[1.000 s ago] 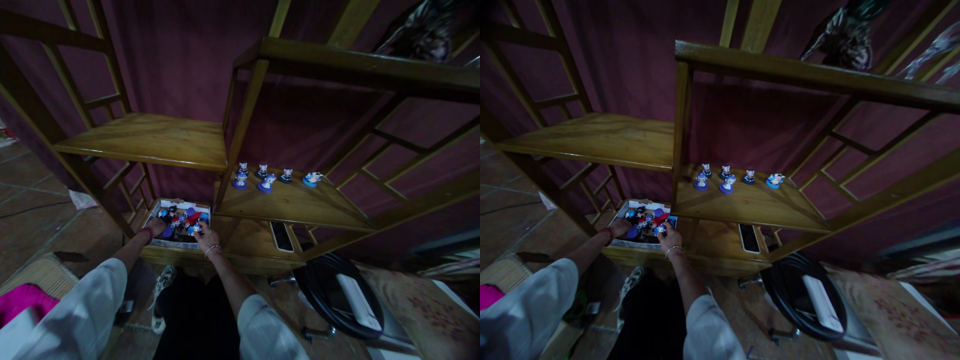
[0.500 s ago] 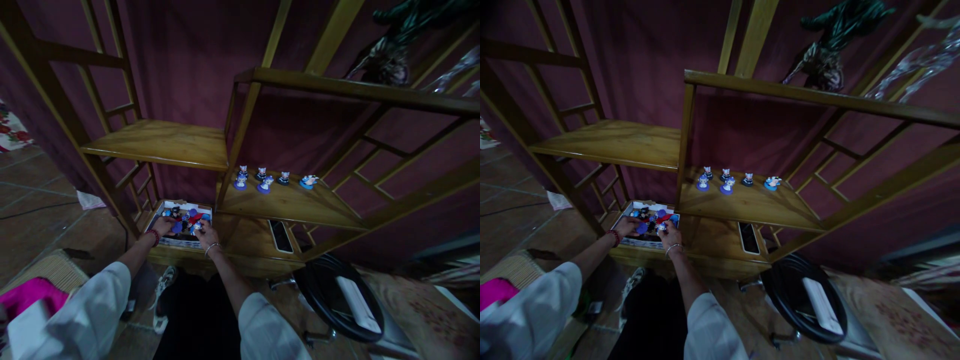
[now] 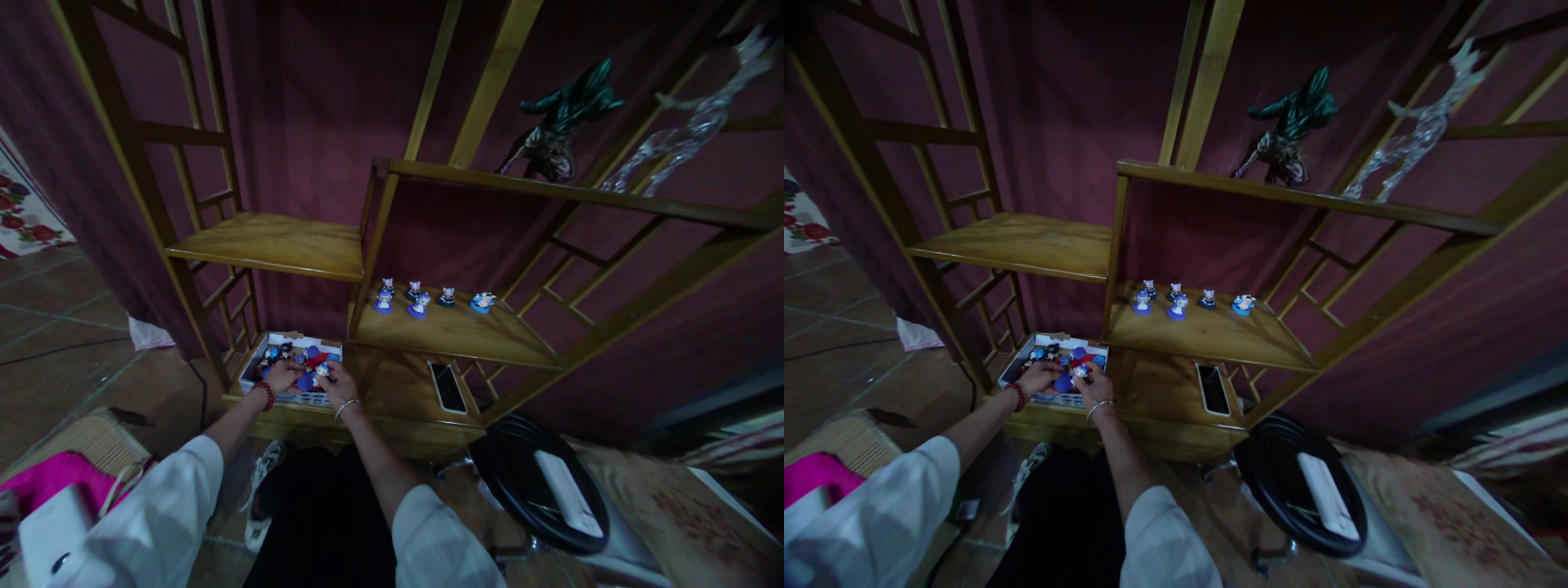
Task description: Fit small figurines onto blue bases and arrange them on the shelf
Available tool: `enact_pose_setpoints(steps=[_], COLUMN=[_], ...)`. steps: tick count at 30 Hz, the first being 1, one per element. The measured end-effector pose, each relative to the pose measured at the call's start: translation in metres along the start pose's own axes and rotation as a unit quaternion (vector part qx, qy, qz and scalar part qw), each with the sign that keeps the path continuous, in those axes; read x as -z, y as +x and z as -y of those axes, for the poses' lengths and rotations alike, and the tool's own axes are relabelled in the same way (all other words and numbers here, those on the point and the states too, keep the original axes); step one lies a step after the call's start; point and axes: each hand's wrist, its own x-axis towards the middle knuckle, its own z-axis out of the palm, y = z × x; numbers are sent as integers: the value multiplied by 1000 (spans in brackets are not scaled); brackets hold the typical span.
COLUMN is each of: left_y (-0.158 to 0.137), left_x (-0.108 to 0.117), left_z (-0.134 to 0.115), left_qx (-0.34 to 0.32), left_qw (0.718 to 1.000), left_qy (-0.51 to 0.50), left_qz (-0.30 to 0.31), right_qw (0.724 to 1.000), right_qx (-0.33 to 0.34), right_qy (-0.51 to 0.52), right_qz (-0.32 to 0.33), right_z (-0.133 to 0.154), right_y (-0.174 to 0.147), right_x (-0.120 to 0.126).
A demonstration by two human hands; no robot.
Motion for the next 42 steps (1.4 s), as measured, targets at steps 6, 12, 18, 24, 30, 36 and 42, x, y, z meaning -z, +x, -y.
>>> enact_pose_setpoints(steps=[6, 12, 18, 24, 30, 36, 42], left_y=[-21, -40, -55, -70, -93, -122, -134], left_x=[-10, -18, -22, -29, -37, -46, -53], left_z=[-6, -7, -7, -5, -6, -16, -25], left_qx=[-14, -27, -38, -60, -98, -137, -152], left_qw=[998, 991, 975, 954, 913, 890, 886], left_qy=[-55, -129, -215, -287, -377, -410, -414], left_qz=[1, 7, 34, 63, 122, 144, 143], right_qw=[998, 993, 985, 974, 960, 949, 950], right_qx=[5, -7, 4, 0, 10, 38, 32], right_qy=[60, 110, 165, 213, 262, 296, 297], right_qz=[-15, -45, -56, -83, -99, -98, -92], right_z=[0, 2, 12, 23, 41, 59, 74], right_y=[-9, -21, -34, -44, -61, -73, -83], right_x=[0, -1, 7, 18, 31, 49, 68])
